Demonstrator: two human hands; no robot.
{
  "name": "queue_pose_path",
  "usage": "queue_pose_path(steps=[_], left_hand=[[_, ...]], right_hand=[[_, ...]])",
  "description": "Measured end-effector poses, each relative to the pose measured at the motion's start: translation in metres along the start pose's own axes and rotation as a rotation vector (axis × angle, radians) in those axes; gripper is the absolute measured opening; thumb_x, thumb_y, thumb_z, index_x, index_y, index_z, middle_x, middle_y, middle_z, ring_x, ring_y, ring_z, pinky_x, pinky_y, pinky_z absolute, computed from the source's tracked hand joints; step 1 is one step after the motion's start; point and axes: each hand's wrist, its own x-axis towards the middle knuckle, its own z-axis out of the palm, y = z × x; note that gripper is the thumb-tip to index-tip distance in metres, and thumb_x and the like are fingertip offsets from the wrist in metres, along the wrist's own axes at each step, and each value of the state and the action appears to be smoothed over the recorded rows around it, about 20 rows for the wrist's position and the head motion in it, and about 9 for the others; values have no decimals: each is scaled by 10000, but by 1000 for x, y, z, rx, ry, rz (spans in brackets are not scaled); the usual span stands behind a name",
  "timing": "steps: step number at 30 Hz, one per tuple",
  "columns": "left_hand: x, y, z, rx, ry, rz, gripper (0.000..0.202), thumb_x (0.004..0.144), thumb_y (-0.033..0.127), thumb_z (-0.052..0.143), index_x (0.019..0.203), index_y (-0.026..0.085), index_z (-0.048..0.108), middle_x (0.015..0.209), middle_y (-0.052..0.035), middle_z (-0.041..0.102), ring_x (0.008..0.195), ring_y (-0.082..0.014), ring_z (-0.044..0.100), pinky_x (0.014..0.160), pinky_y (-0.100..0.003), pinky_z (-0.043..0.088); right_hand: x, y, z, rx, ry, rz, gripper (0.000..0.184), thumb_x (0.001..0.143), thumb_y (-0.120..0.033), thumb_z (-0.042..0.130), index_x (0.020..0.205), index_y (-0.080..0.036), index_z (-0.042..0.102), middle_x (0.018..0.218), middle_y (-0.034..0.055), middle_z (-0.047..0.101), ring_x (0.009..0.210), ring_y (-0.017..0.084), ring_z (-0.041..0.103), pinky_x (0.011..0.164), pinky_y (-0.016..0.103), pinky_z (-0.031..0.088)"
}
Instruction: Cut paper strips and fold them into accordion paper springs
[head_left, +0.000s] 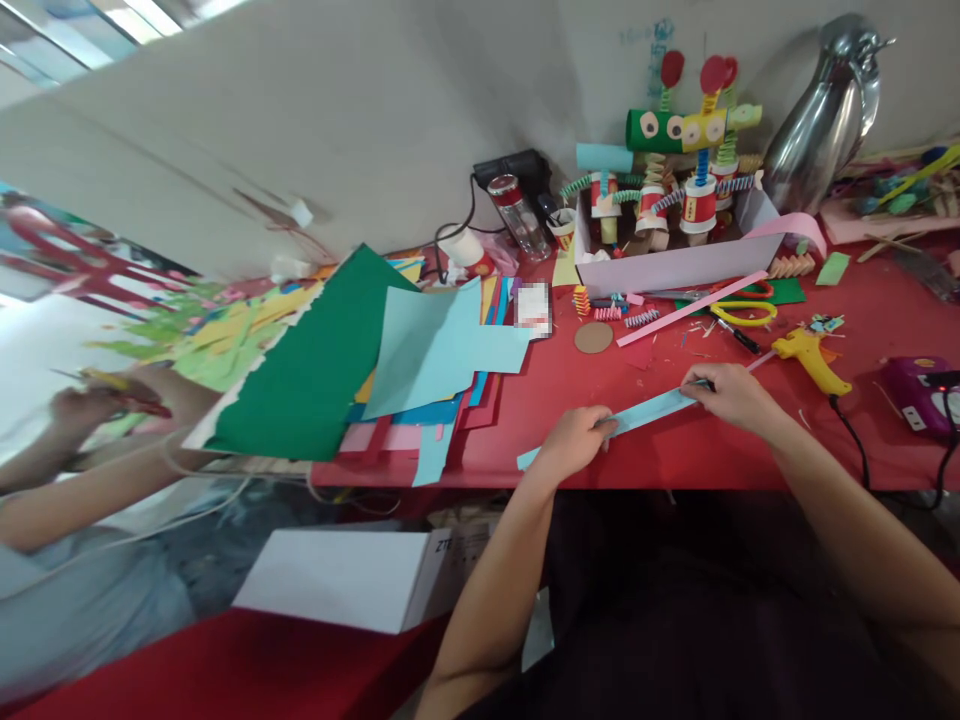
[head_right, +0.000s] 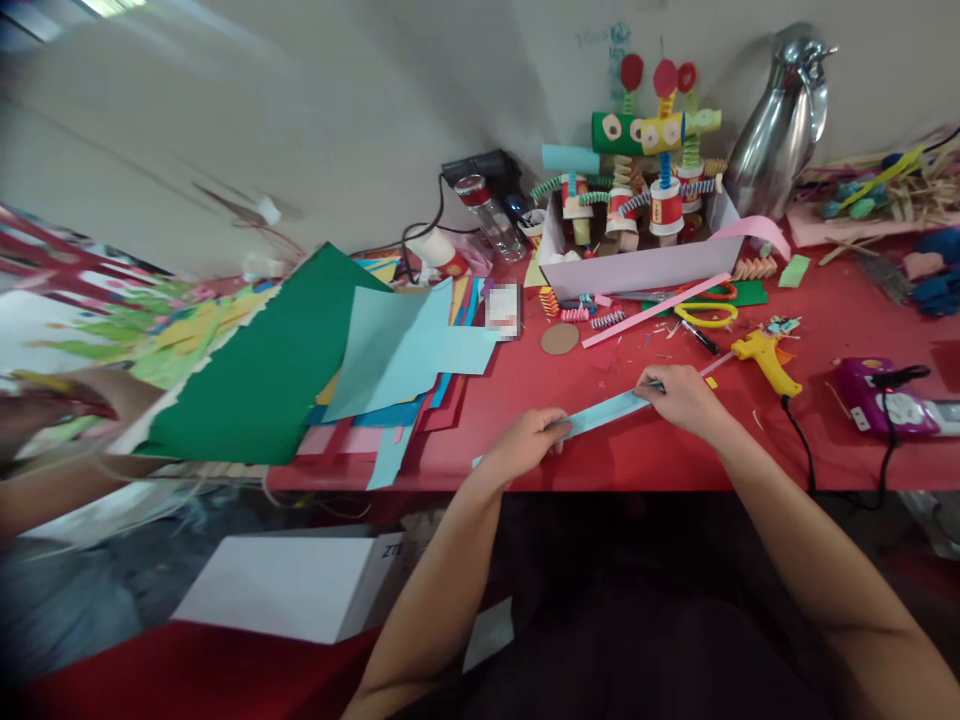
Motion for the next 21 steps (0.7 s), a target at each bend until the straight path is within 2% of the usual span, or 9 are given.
queue_pose_path(steps=[4, 8, 13, 15, 17, 18, 19, 20, 21], left_hand=[[4, -4, -3, 13, 107, 20, 220, 820, 324, 516, 669, 197, 613, 690, -2, 605, 695, -160, 543, 646, -278, 377], [-2, -19, -20, -17, 71, -45, 224, 785, 385, 536, 694, 197, 616, 655, 23, 561, 659, -149, 501, 618, -266, 351], [-18, -52, -51, 133, 43, -195, 302, 814, 415, 504, 596, 206, 506, 569, 31, 497, 592, -144, 490, 571, -254, 340], [-22, -59, -56, 318, 100, -303, 303, 814, 441, 552, 619, 211, 539, 584, 8, 558, 609, -176, 551, 571, -269, 374], [-21, -58, -51, 527, 273, -352, 240, 812, 426, 607, 707, 210, 613, 657, -46, 651, 681, -238, 627, 603, -312, 438], [-18, -54, -44, 606, 371, -308, 193, 824, 393, 616, 788, 206, 652, 735, -84, 699, 752, -270, 661, 644, -344, 476], [-14, -49, -34, 657, 458, -205, 168, 845, 342, 606, 894, 200, 679, 847, -123, 734, 855, -296, 682, 710, -380, 509], [-7, -41, -22, 667, 498, -27, 216, 871, 289, 582, 1043, 202, 679, 1011, -148, 742, 994, -301, 677, 809, -409, 523], [0, -33, -9, 649, 469, 164, 313, 893, 255, 554, 1191, 211, 640, 1209, -148, 698, 1153, -285, 631, 926, -423, 507]], right_hand=[[13, 3, -1, 52, 73, 53, 177, 823, -309, 567, 741, -203, 683, 599, -13, 625, 563, 133, 540, 548, 238, 355], [21, 1, 5, -63, 81, 68, 150, 826, -247, 569, 760, -202, 696, 683, 8, 683, 630, 144, 581, 588, 240, 370], [21, -9, 20, -223, 31, 114, 173, 876, -216, 546, 859, -195, 717, 842, 57, 749, 774, 182, 657, 643, 254, 397], [20, -12, 25, -278, 26, 125, 182, 893, -234, 542, 908, -198, 719, 887, 71, 758, 817, 200, 673, 648, 261, 407], [20, -14, 27, -321, 31, 142, 190, 904, -249, 538, 942, -202, 718, 916, 79, 762, 845, 214, 683, 654, 268, 419], [21, -14, 28, -335, 30, 147, 192, 908, -255, 538, 951, -202, 717, 931, 83, 762, 860, 219, 687, 662, 271, 427], [21, -15, 28, -345, 28, 149, 193, 912, -260, 537, 956, -202, 716, 947, 84, 762, 875, 223, 689, 671, 273, 434], [22, -15, 28, -352, 25, 150, 196, 918, -266, 532, 959, -203, 713, 963, 86, 761, 890, 227, 691, 680, 276, 440], [22, -16, 28, -359, 26, 155, 202, 926, -276, 526, 966, -203, 710, 976, 88, 760, 899, 230, 693, 687, 279, 445]])
